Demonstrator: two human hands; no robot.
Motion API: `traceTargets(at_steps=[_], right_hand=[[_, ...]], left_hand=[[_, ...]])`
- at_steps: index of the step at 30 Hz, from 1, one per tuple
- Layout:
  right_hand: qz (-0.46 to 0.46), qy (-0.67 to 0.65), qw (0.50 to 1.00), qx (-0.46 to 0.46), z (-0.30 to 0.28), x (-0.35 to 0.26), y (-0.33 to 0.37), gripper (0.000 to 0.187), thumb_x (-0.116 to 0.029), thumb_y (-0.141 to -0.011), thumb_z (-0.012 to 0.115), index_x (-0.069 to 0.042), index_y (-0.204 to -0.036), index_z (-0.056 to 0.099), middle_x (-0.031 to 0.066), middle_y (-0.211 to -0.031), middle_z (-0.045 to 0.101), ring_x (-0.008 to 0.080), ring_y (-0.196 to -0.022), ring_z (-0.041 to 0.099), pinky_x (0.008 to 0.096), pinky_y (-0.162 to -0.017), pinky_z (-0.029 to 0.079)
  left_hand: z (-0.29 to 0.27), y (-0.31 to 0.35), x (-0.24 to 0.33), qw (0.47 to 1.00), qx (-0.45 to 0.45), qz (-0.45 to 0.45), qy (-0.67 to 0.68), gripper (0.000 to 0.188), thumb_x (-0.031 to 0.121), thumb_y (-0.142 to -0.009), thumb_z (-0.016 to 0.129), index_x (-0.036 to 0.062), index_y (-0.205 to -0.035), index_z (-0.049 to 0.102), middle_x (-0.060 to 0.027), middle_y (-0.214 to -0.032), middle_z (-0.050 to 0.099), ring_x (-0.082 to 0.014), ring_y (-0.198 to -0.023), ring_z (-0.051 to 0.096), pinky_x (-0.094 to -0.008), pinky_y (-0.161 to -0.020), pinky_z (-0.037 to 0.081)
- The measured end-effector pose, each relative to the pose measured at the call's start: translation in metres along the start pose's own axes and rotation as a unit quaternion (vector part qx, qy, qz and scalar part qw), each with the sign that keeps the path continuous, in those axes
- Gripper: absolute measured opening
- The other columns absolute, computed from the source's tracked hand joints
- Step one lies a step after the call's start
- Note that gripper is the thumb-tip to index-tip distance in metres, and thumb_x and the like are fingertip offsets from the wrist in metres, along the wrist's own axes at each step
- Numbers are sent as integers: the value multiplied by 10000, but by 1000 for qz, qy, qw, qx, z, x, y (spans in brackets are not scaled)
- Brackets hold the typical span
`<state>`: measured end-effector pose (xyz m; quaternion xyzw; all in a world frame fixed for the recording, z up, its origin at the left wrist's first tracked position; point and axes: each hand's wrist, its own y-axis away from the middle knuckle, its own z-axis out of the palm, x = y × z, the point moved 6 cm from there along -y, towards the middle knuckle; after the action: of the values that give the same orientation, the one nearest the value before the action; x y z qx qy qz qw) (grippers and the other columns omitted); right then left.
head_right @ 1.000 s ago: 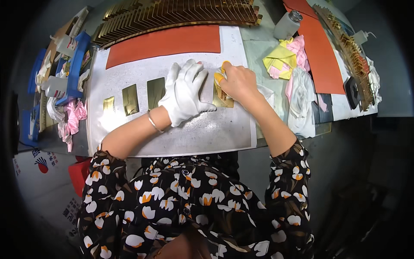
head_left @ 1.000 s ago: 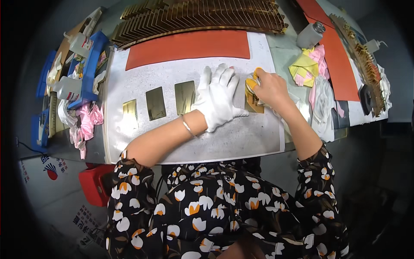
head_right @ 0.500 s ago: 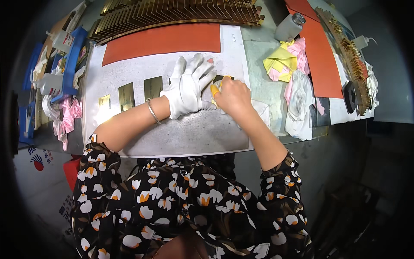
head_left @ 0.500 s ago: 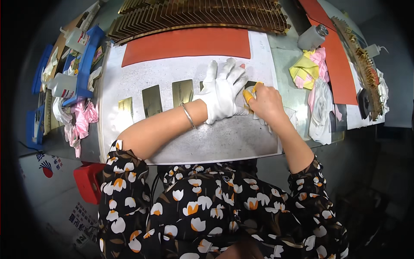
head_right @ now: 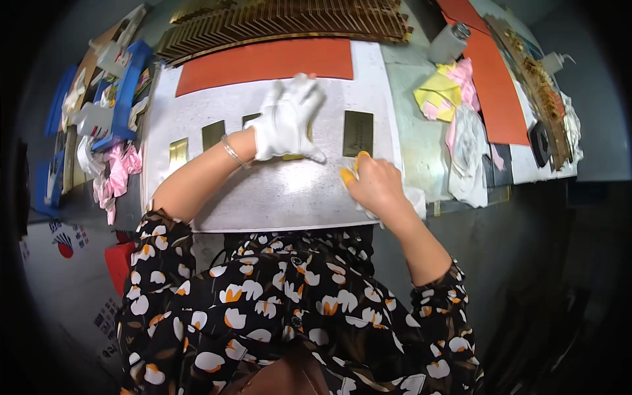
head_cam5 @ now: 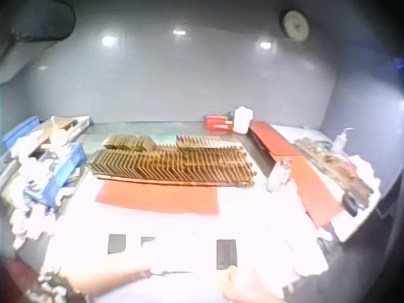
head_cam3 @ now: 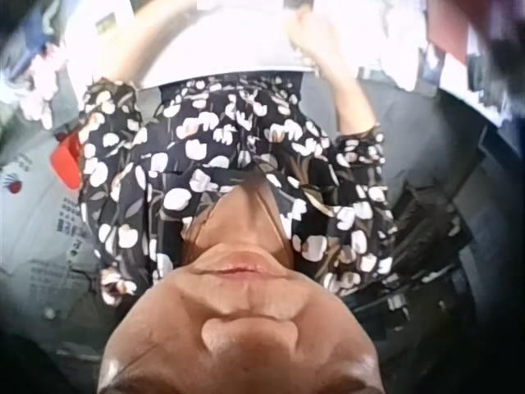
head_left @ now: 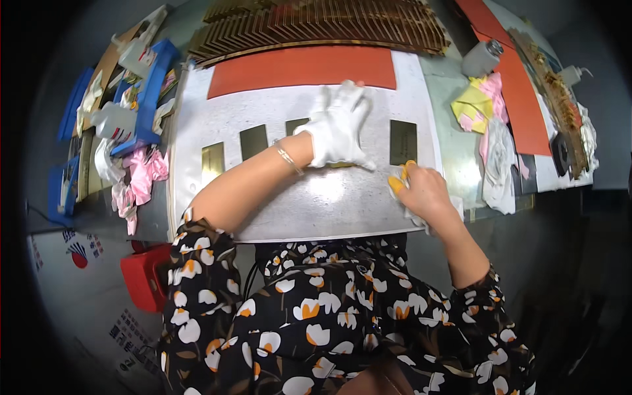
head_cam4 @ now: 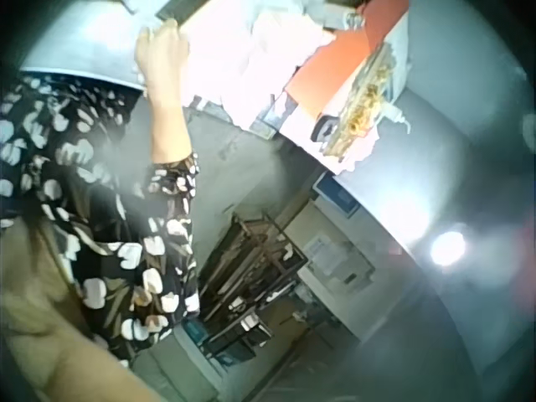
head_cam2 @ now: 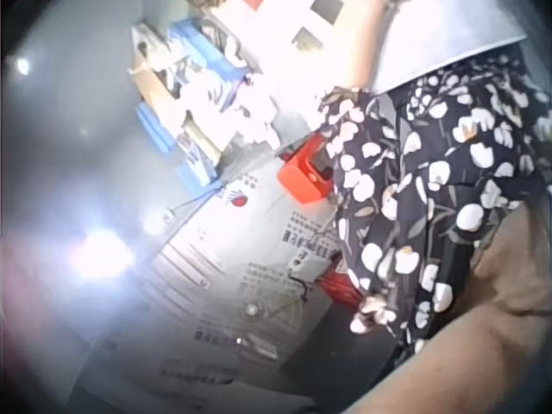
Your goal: The person wipes rectangular metal plates with a yellow cloth, then places them into a stack on a red mat. They repeat this process, occasionally picking up a bottle to apply liquid to the cloth before continuing to wipe and stack the plates.
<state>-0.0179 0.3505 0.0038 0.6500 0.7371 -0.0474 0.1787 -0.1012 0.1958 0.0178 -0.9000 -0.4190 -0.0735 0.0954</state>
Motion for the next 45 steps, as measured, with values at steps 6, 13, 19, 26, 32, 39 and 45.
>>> traceTargets(at_steps=[6,13,19,26,32,39,45], right_hand=[[-75,-40,996,26,-29,-59,-49,285,-279,-757,612,-2,-825,599,205,-675,624,379,-667,621,469,-628,472],[-94,15,995,4,12,-91,-125,314,-318,-762,613,-15,-843,620,194,-755,644,359,-751,627,438,-656,486],[-87,5,996,18,24,-92,-108,290,-261,-747,627,20,-808,601,241,-707,622,401,-699,618,473,-650,482],[-73,-19,997,23,28,-92,-73,319,-282,-756,646,28,-746,574,239,-665,611,410,-669,609,477,-636,473],[-72,-15,997,2,31,-94,-38,339,-292,-776,629,41,-757,569,233,-653,609,393,-652,619,474,-626,483],[-116,1,993,20,-8,-122,-45,338,-341,-782,604,-4,-811,597,202,-660,624,373,-666,626,461,-629,476],[-109,-14,994,12,24,-155,-132,255,-226,-731,609,18,-806,623,211,-755,640,353,-746,632,444,-654,483]], left_hand=[[-10,69,-33,995,23,-93,-38,1033,617,-531,729,-28,-1278,423,-214,-1364,352,-391,-1327,245,-617,-1035,162],[-5,66,-33,992,37,-115,-27,1006,570,-545,737,-23,-1292,418,-194,-1388,325,-385,-1333,219,-602,-1044,144],[2,67,-37,992,22,-113,-43,970,608,-595,684,7,-1308,417,-166,-1420,287,-379,-1349,188,-607,-1049,129],[5,59,-35,995,-23,-34,-86,1042,701,-620,589,-44,-1317,380,-159,-1448,261,-353,-1369,156,-621,-1051,94],[-6,58,-41,994,-94,-9,-50,1102,704,-562,642,-41,-1328,372,-192,-1462,224,-355,-1384,107,-582,-1079,96],[-37,110,-81,995,11,-90,-49,975,607,-539,732,1,-1254,465,-211,-1385,336,-365,-1350,213,-594,-1052,152],[-21,118,-84,989,19,-125,-74,961,606,-594,687,25,-1314,426,-169,-1417,314,-360,-1352,209,-590,-1060,145]])
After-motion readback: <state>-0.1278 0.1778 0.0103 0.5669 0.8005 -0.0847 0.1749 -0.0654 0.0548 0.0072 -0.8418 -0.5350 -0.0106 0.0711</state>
